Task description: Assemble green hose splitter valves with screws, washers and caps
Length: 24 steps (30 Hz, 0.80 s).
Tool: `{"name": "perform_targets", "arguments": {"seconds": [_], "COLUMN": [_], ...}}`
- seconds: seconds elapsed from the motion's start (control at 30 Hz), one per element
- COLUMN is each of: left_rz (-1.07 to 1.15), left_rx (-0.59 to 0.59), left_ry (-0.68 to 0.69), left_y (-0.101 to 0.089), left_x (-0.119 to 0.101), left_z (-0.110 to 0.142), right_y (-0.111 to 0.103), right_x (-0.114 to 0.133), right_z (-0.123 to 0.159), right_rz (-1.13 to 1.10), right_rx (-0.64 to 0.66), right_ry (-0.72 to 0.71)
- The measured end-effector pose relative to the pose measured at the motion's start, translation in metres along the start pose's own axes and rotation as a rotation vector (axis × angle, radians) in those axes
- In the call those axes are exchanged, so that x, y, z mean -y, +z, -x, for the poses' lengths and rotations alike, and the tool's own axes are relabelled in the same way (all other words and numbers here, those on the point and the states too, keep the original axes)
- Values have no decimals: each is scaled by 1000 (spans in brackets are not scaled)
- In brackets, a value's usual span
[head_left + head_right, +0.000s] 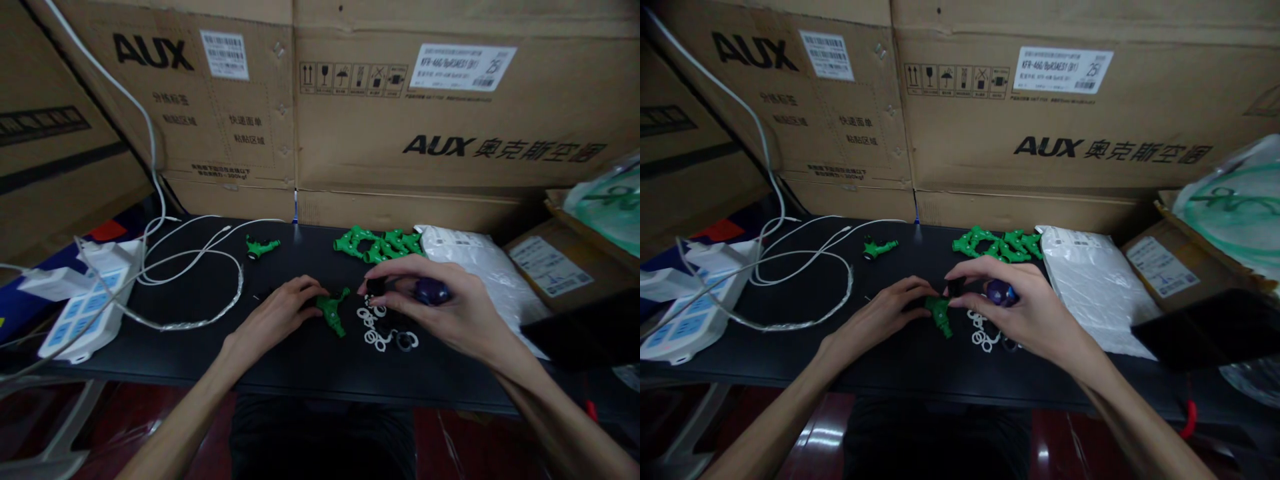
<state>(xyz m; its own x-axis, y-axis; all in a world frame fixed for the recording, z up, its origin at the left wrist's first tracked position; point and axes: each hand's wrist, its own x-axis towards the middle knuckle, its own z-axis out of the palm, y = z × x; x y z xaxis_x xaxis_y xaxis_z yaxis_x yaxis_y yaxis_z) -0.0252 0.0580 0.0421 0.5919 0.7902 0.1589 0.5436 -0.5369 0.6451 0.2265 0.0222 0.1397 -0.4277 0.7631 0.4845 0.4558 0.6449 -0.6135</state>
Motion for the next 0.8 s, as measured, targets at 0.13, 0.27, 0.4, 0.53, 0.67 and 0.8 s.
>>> {"name": "perform_targets", "arguments": {"seconds": [0.13,0.27,0.4,0.53,0.67,0.8], "left_rz": [411,871,1005,1034,1013,1019], "left_rx": [-152,-75,17,138,190,190], "left_ry": [-51,-100,-83,-60,-132,-215], "left_y": [-5,-7,-5,-7,-14,-17], "left_x": [-22,-43,-45,-38,-30,-22], "left_z": [-6,-14,-30,-46,-53,-54], "right_y": [4,11,17,21,28,33], "right_x": [-9,-23,-40,-53,-61,-65], "right_z": [-6,-6,-5,-6,-9,-11], "right_rz": [22,1,-27,-52,-24,15], "right_rx": [20,-36,-102,-125,-150,-139], "right_ry": [-152,-211,-219,-198,-253,-310]}}
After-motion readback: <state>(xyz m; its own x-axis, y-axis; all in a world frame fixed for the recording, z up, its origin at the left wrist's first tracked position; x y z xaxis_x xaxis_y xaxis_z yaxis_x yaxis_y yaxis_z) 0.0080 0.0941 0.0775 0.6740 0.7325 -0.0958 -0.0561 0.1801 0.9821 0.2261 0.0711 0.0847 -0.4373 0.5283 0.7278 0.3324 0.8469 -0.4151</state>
